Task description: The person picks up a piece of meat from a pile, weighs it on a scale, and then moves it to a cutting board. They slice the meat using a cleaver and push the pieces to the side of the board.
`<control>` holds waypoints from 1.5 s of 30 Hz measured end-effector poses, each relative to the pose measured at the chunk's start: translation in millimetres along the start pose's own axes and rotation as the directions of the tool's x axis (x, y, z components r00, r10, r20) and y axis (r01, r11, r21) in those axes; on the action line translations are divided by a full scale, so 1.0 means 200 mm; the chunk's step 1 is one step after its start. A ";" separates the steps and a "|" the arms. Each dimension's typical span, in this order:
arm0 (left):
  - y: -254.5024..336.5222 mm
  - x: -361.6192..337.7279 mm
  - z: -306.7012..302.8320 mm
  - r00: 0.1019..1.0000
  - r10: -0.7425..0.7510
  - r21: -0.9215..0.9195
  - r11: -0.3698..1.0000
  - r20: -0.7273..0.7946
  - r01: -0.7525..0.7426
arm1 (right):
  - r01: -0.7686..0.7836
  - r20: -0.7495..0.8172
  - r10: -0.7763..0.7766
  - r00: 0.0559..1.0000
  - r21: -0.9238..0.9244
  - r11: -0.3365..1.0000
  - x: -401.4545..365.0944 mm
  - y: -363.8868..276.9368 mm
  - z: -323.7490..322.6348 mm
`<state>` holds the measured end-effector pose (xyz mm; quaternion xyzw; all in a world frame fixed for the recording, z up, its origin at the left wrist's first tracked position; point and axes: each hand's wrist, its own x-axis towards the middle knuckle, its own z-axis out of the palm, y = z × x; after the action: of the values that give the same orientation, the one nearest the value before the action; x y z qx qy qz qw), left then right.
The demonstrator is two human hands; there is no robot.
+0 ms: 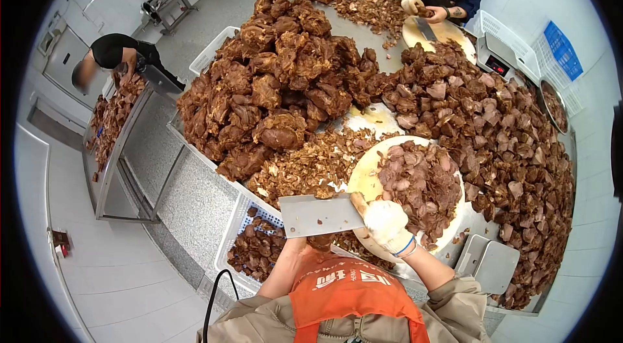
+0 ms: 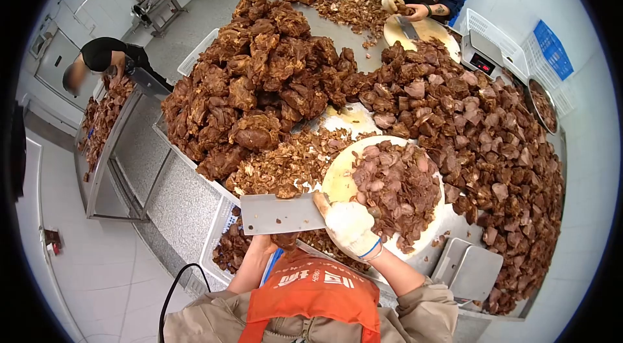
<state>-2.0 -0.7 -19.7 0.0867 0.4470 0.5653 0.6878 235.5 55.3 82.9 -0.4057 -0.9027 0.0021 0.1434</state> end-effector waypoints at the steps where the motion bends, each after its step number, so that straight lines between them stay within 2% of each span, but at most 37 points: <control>1: -0.01 0.00 -0.01 0.999 -0.011 -0.046 0.999 -0.040 0.009 | 0.006 -0.019 -0.006 1.000 -0.040 0.999 0.00 0.01 0.01; 2: 0.04 -0.03 0.04 0.994 -0.066 -0.076 0.994 0.090 0.073 | 0.013 -0.037 -0.016 0.999 -0.080 0.997 0.00 0.01 0.03; 3: 0.11 -0.06 0.08 0.969 -0.112 -0.099 0.986 0.222 0.137 | -0.044 -0.034 0.042 0.999 -0.064 0.997 -0.04 0.05 0.11; 4: 0.13 -0.07 0.09 0.959 -0.096 -0.060 0.991 0.266 0.116 | -0.092 -0.034 0.091 0.995 -0.052 0.994 -0.08 0.12 0.22; 5: 0.13 -0.07 0.09 0.963 -0.116 -0.062 0.989 0.242 0.134 | -0.228 0.081 0.224 0.971 0.048 0.973 -0.11 0.18 0.29; 6: 0.14 -0.07 0.08 0.967 -0.136 -0.061 0.986 0.214 0.152 | -0.354 0.166 0.349 0.922 -0.003 0.935 -0.16 0.22 0.34; 7: 0.13 -0.03 0.00 0.910 -0.146 -0.071 0.980 0.389 0.188 | -0.477 0.241 0.477 0.845 -0.063 0.877 -0.22 0.25 0.39; 9: 0.20 -0.08 0.10 0.881 -0.139 -0.183 0.952 0.452 0.244 | -0.466 0.110 0.458 0.882 0.059 0.883 -0.36 0.29 0.45; 10: 0.20 -0.09 0.12 0.887 -0.124 -0.272 0.925 0.444 0.265 | -0.456 0.036 0.455 0.890 0.127 0.881 -0.39 0.26 0.43; 12: 0.19 -0.06 0.13 0.948 -0.139 -0.352 0.905 0.286 0.239 | -0.549 0.075 0.548 0.833 0.229 0.804 -0.42 0.25 0.47; 14: 0.15 0.02 0.06 0.956 -0.128 -0.373 0.900 0.264 0.224 | -0.602 0.132 0.596 0.792 0.335 0.725 -0.33 0.18 0.37; 15: 0.16 0.03 0.06 0.960 -0.133 -0.350 0.912 0.246 0.216 | -0.527 0.016 0.571 0.821 0.408 0.746 -0.31 0.15 0.34; 18: 0.19 0.04 0.11 0.943 -0.102 -0.370 0.902 0.318 0.223 | -0.590 0.091 0.601 0.794 0.356 0.725 -0.32 0.11 0.38; 19: 0.21 0.04 0.12 0.925 -0.099 -0.393 0.885 0.367 0.250 | -0.560 0.065 0.594 0.802 0.425 0.711 -0.32 0.09 0.35; 20: 0.21 0.03 0.13 0.934 -0.074 -0.374 0.903 0.349 0.211 | -0.557 0.059 0.592 0.803 0.427 0.713 -0.31 0.09 0.35; 22: 0.21 0.04 0.12 0.927 -0.087 -0.385 0.892 0.365 0.235 | -0.614 0.172 0.606 0.776 0.422 0.667 -0.32 0.07 0.35; 23: 0.20 0.05 0.10 0.919 -0.102 -0.398 0.879 0.380 0.262 | -0.585 0.131 0.594 0.794 0.429 0.688 -0.33 0.06 0.37; 25: 0.17 0.07 0.08 0.926 -0.084 -0.346 0.912 0.368 0.221 | -0.556 0.108 0.572 0.813 0.435 0.708 -0.32 0.05 0.34; 26: 0.15 0.08 0.07 0.953 -0.020 -0.263 0.959 0.302 0.103 | -0.531 0.093 0.551 0.829 0.438 0.725 -0.32 0.04 0.33; 27: 0.15 0.07 0.08 0.969 0.052 -0.169 0.986 0.241 -0.011 | -0.462 0.009 0.508 0.861 0.432 0.775 -0.32 0.05 0.34; 28: 0.16 0.07 0.09 0.975 0.033 -0.178 0.984 0.221 0.007 | -0.466 0.010 0.511 0.859 0.430 0.773 -0.32 0.05 0.34; 31: 0.20 0.06 0.15 0.954 -0.091 -0.348 0.918 0.285 0.192 | -0.416 -0.048 0.473 0.880 0.403 0.815 -0.32 0.05 0.34; 32: 0.21 0.07 0.15 0.954 -0.089 -0.347 0.918 0.286 0.190 | -0.491 0.037 0.534 0.845 0.449 0.746 -0.31 0.04 0.33; 33: 0.21 0.08 0.16 0.927 -0.121 -0.446 0.849 0.355 0.281 | -0.564 0.126 0.584 0.802 0.486 0.668 -0.31 0.03 0.32; 34: 0.22 0.08 0.17 0.894 -0.141 -0.531 0.761 0.425 0.373 | -0.562 0.126 0.583 0.802 0.486 0.669 -0.31 0.03 0.30; 35: 0.21 0.08 0.18 0.906 -0.180 -0.560 0.735 0.383 0.382 | -0.593 0.148 0.618 0.772 0.516 0.618 -0.31 0.02 0.27; 36: 0.21 0.09 0.19 0.906 -0.184 -0.558 0.735 0.382 0.385 | -0.624 0.173 0.653 0.737 0.543 0.562 -0.32 0.01 0.25; 38: 0.17 0.10 0.19 0.919 -0.210 -0.573 0.729 0.333 0.374 | -0.633 0.155 0.663 0.732 0.515 0.578 -0.44 0.02 0.33; 39: 0.16 0.13 0.18 0.902 -0.158 -0.533 0.760 0.403 0.371 | -0.639 0.134 0.672 0.729 0.486 0.596 -0.46 0.02 0.32; 40: 0.13 0.13 0.17 0.897 -0.169 -0.527 0.759 0.409 0.383 | -0.693 0.197 0.724 0.661 0.530 0.488 -0.49 0.00 0.28; 42: 0.11 0.12 0.20 0.924 -0.233 -0.472 0.806 0.303 0.358 | -0.692 0.166 0.746 0.645 0.540 0.479 -0.56 -0.01 0.27; 43: 0.11 0.12 0.24 0.882 -0.193 -0.483 0.776 0.429 0.405 | -0.686 0.139 0.758 0.637 0.551 0.475 -0.60 -0.01 0.27; 45: 0.13 0.04 0.37 0.855 -0.196 -0.466 0.769 0.480 0.438 | -0.737 0.168 0.788 0.593 0.508 0.446 -0.72 -0.01 0.31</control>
<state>33.0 44.2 35.4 -0.0822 0.1180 0.5129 0.8463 309.2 -44.6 -12.7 -0.7105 -0.5771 0.2953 0.2737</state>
